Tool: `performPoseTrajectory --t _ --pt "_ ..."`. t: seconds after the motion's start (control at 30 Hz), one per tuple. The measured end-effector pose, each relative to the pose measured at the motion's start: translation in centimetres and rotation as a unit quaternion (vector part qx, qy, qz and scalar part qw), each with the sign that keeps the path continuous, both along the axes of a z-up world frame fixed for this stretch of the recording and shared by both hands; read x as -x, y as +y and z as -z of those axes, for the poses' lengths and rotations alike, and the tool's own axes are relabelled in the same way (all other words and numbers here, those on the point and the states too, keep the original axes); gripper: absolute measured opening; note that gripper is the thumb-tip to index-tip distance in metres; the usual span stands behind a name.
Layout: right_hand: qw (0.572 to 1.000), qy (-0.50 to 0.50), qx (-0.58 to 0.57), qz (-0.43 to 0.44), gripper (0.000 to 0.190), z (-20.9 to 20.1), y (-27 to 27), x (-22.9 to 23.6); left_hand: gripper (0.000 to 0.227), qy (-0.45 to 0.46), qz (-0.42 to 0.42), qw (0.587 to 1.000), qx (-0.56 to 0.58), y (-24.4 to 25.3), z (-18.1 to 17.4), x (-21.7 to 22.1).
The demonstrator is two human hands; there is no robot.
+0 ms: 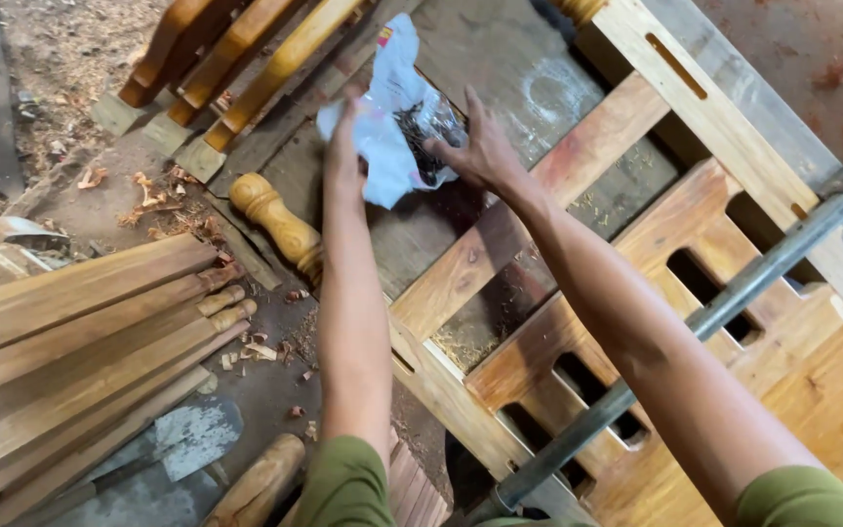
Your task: Assembling a wooden furniture component using a hammer, nails, and a clamp
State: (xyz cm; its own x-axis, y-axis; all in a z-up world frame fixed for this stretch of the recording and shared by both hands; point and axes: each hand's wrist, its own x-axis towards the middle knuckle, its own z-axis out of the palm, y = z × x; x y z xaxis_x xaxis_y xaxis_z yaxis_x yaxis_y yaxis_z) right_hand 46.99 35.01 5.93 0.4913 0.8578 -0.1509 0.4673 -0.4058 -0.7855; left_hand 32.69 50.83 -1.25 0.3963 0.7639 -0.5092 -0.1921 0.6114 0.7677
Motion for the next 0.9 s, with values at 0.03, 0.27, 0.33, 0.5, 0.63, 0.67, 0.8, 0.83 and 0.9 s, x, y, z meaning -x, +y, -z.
performPoseTrajectory --t 0.03,0.27,0.33,0.5,0.63,0.67,0.8,0.83,0.9 --pt "1.0 0.001 0.0 0.004 0.108 1.3 0.4 0.1 0.051 0.001 0.004 1.0 0.0 0.2 1.4 -0.7" --pt "0.995 -0.086 0.011 0.057 0.029 5.9 0.8 0.6 0.057 0.396 0.043 0.894 -0.205 -2.7 0.1 0.7" --pt "0.995 -0.053 -0.002 0.089 0.029 7.3 -0.5 0.5 0.078 0.417 0.045 0.884 -0.206 -3.9 0.3 1.7" --pt "0.991 0.027 -0.066 0.117 0.054 6.1 -2.6 0.9 0.042 0.145 -0.079 0.984 -0.065 -5.3 1.2 2.4" --pt "0.989 -0.021 -0.085 0.117 0.092 -1.0 -6.2 4.3 0.043 0.186 -0.087 0.976 -0.065 -8.5 -1.7 5.0" --pt "0.979 -0.067 -0.144 0.131 0.087 -1.5 -7.4 4.9 0.065 0.222 -0.078 0.968 -0.09 -10.2 -4.1 5.7" --pt "0.955 -0.134 -0.221 0.143 0.065 0.1 -17.1 6.9 0.079 0.209 -0.102 0.962 -0.143 -16.5 -7.1 8.4" --pt "0.952 -0.143 -0.222 0.155 0.065 -1.0 -20.3 8.1 0.079 0.2 -0.089 0.965 -0.147 -17.3 -4.8 9.2" --pt "0.961 -0.128 -0.191 0.152 0.059 -3.2 -27.6 10.6 0.067 0.19 -0.155 0.949 -0.196 -19.5 -0.1 9.7"
